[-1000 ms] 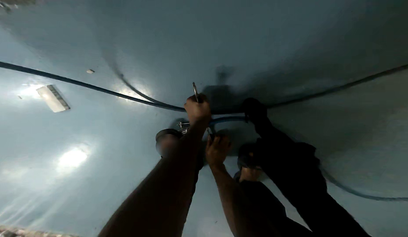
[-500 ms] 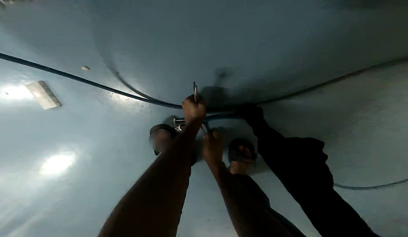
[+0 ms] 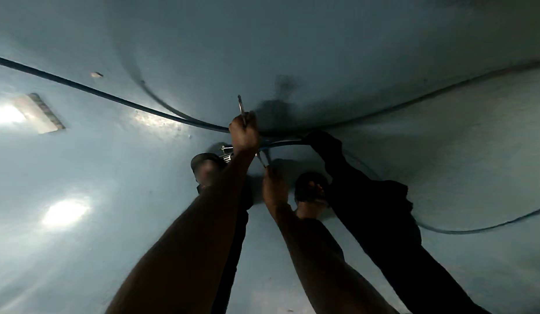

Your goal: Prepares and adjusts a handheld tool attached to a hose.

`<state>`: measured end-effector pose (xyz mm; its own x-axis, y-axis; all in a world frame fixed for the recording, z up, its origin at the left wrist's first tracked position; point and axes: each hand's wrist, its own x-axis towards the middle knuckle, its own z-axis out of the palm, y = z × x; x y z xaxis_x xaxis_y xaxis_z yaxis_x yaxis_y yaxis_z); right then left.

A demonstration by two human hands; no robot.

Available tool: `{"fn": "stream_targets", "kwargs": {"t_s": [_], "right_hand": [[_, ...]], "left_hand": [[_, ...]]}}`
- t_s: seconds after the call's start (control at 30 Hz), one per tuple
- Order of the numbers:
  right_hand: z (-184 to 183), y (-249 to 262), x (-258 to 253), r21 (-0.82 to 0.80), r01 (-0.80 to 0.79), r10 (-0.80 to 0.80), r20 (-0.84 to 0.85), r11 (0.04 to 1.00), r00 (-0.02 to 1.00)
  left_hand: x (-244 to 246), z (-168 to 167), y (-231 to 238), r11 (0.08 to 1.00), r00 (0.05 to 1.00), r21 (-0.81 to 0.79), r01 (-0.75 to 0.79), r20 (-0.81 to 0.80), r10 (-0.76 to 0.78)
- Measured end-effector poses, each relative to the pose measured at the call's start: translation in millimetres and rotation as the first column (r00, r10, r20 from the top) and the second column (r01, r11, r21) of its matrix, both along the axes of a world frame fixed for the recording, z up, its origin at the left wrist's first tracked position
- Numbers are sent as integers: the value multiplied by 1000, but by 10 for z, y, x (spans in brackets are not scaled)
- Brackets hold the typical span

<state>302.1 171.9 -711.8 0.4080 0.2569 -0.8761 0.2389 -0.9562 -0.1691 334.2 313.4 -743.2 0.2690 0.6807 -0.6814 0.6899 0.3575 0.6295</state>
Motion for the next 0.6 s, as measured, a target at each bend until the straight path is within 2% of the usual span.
{"fn": "stream_targets", "kwargs": {"t_s": [0.1, 0.17, 0.37, 0.47, 0.6], "right_hand": [[30, 43, 47, -25, 51, -52, -19, 998, 998], [-42, -3, 15, -58, -7, 6, -16, 998, 1000], [188, 115, 198, -124, -76, 64, -94, 989, 993], [200, 69, 236, -108, -87, 80, -65, 990, 995], [237, 80, 276, -124, -144, 129, -123, 982, 984]], "left_hand": [[-5, -24, -1, 1000, 999, -14, -19, 38, 19], [-20, -47, 8, 1000, 999, -8, -1, 47, 1], [-18, -36, -9, 1000, 999, 10, 10, 49, -10], [-23, 0, 18, 1000, 999, -17, 20, 31, -20], [-21, 5, -10, 1000, 999, -10, 14, 34, -14]]}}
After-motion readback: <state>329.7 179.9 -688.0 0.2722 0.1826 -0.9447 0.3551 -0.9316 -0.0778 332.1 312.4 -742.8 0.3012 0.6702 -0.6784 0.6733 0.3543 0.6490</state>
